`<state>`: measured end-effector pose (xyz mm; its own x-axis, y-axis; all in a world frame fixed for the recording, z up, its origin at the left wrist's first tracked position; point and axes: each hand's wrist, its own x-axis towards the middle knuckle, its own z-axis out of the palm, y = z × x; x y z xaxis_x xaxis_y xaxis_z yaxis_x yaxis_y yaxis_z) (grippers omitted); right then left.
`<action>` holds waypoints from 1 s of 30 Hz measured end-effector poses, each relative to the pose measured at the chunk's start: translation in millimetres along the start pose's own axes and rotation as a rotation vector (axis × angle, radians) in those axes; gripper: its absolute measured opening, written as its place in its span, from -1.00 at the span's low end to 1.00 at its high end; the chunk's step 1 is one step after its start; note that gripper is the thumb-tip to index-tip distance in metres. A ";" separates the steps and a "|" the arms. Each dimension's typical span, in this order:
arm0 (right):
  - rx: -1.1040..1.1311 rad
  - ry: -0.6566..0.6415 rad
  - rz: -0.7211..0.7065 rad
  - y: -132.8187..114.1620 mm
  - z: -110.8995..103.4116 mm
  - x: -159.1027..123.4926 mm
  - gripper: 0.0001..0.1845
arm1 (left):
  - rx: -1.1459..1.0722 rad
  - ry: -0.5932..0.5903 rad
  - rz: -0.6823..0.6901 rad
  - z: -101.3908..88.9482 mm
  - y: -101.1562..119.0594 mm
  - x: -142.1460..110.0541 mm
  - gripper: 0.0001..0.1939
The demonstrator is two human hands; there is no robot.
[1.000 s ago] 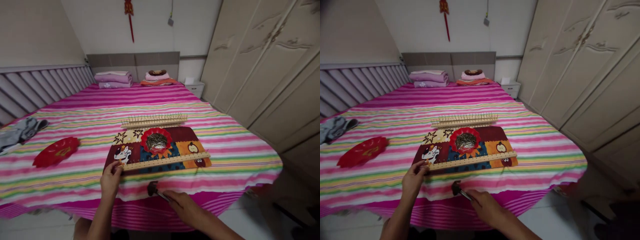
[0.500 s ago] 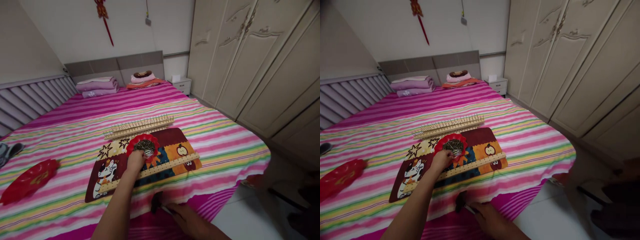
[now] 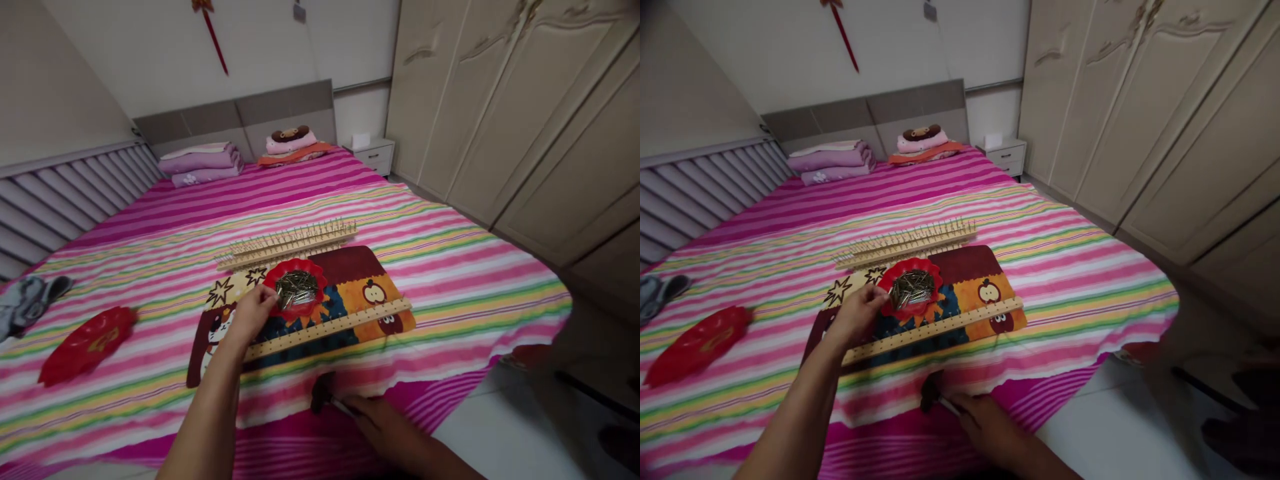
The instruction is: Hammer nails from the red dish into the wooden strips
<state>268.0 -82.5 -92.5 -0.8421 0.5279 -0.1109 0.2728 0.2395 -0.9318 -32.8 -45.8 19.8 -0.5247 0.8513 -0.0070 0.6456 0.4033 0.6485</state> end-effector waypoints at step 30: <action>-0.203 0.045 0.021 5.3 21.4 4.9 -0.52 | -0.581 0.538 -0.285 -10.8 -148.8 -81.0 -0.72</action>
<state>255.4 -96.1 -105.4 -0.8146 0.5696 -0.1097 0.3822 0.3847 -0.8402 -92.4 -178.4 -67.9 -0.9122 0.4079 0.0384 0.1372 0.2159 0.9667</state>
